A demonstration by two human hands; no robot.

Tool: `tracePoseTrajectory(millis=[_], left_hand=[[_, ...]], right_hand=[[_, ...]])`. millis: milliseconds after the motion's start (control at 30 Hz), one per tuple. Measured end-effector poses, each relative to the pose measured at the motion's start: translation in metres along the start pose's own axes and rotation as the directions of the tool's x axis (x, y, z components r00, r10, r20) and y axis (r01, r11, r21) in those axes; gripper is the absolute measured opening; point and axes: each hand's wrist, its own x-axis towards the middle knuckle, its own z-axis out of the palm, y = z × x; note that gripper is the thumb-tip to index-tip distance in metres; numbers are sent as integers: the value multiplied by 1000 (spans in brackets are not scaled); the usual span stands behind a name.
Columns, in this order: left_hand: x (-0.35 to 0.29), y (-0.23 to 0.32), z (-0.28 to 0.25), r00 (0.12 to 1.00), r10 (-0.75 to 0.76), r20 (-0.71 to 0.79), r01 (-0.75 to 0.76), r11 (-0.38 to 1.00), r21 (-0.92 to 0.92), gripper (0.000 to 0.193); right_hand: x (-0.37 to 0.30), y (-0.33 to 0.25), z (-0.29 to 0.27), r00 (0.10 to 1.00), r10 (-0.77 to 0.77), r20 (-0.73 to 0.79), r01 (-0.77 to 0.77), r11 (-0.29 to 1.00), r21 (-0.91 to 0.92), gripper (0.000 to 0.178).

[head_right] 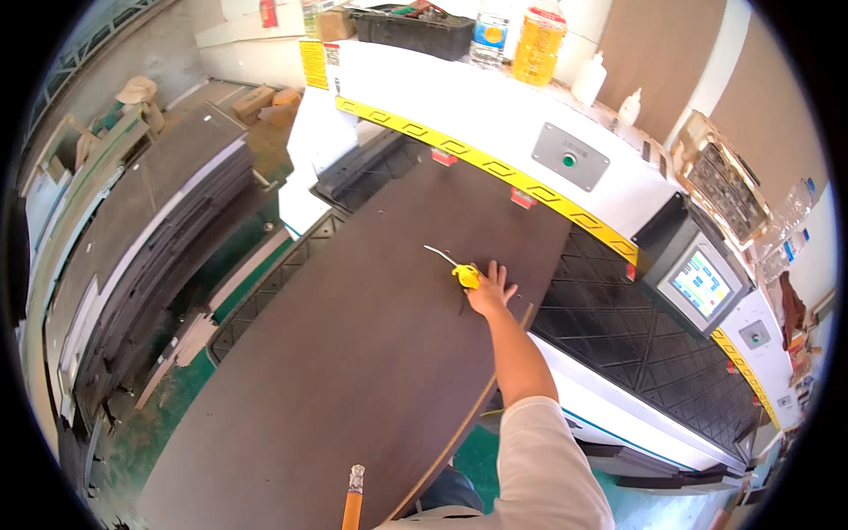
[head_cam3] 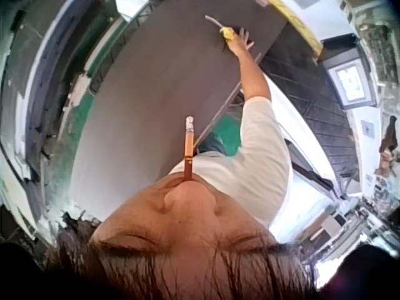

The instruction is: The person uses a yellow air blow gun to clean the surface of large, dark rectangular panels. They repeatedly pick up panels from a stack, place them on a workbench, and blow air across the surface to remove dust or debris before stacking them back.

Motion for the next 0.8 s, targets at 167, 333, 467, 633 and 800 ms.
tracePoseTrajectory(millis=[167, 333, 467, 633, 800], left_hand=[[1, -5, 7, 1000, -10, -4, 10, 998, 62, 77], [2, -8, 7, 1000, 3, -26, 0, 995, 95, 78], [7, -13, 11, 1000, 5, -26, -1, 989, 151, 79], [6, -15, 1, 997, 45, -58, -29, 970, 243, 80], [-39, -37, -29, 796, 598, -91, -352, 580, 734, 82]], right_hand=[[-2, -8, -7, 1000, 12, 27, -13, 1000, 8, 73], [1, -8, -4, 999, 1, 47, -1, 1000, -6, 74], [4, -10, -12, 997, 20, 79, -17, 999, -38, 73], [7, -2, -14, 995, 10, 97, -4, 998, -63, 75], [8, -6, -11, 997, -6, 76, 12, 997, -72, 76]])
